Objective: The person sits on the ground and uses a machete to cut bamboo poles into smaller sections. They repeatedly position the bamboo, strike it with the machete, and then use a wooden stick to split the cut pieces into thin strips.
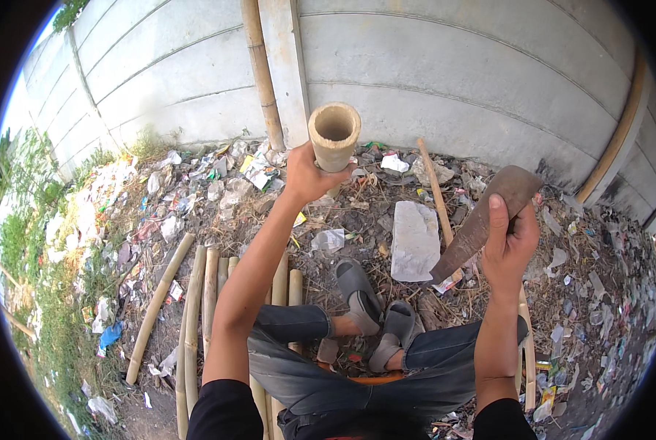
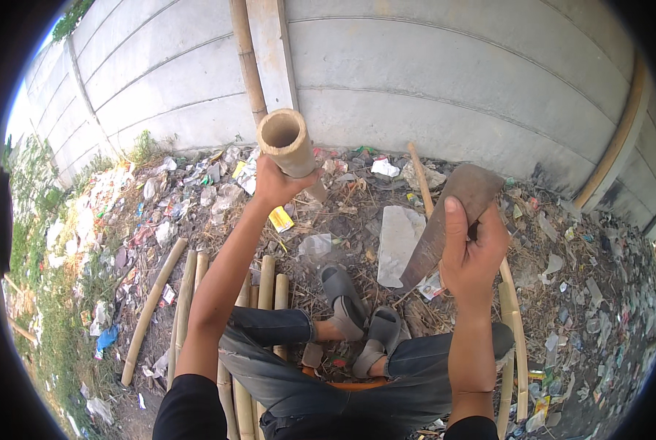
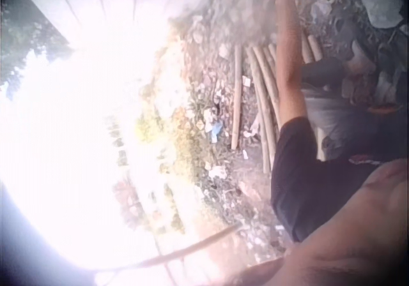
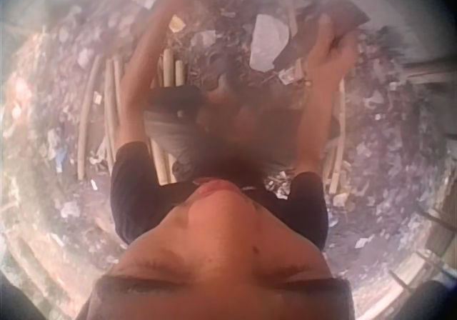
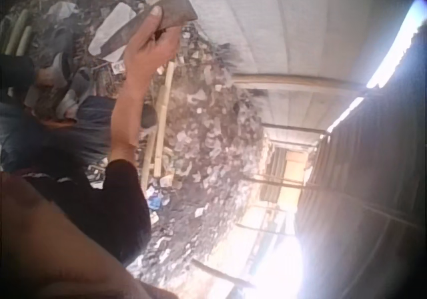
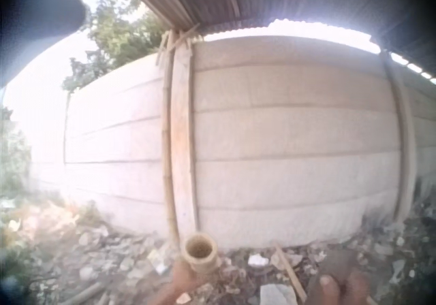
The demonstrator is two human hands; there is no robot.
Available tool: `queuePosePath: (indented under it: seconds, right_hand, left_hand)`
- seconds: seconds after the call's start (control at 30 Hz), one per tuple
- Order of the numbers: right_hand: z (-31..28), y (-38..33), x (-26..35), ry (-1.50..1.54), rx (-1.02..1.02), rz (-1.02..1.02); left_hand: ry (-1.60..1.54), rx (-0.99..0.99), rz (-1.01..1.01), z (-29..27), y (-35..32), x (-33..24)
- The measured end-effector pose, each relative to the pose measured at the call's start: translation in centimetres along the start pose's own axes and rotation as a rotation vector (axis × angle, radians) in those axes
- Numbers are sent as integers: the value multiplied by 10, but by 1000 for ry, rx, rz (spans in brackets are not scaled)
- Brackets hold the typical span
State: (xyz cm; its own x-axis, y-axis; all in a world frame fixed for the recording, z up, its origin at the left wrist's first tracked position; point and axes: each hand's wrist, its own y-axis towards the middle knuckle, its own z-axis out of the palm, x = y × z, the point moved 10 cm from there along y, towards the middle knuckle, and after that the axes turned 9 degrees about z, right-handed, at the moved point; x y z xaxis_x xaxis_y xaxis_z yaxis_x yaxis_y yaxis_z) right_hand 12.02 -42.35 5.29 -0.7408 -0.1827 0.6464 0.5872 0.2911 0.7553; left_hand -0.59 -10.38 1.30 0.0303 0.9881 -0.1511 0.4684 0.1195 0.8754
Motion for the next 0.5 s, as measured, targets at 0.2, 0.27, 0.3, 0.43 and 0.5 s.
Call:
queuePosePath:
  seconds: [0.2,0.27,0.3,0.43,0.5]
  right_hand:
    - [44,87,68,-166,36,-39]
    - [65,127,84,-283,86,-130]
    - [76,144,92,-340,87,-203]
    - [183,178,102,-1168,613,-544]
    - [203,188,95,-1210,719,-507]
  left_hand:
    - [-237,200,-201,7,46,30]
    - [-333,244,-151,25,53,25]
    - [-331,263,-149,33,56,22]
    - [-317,307,-152,46,58,12]
    - [-316,311,-153,51,58,7]
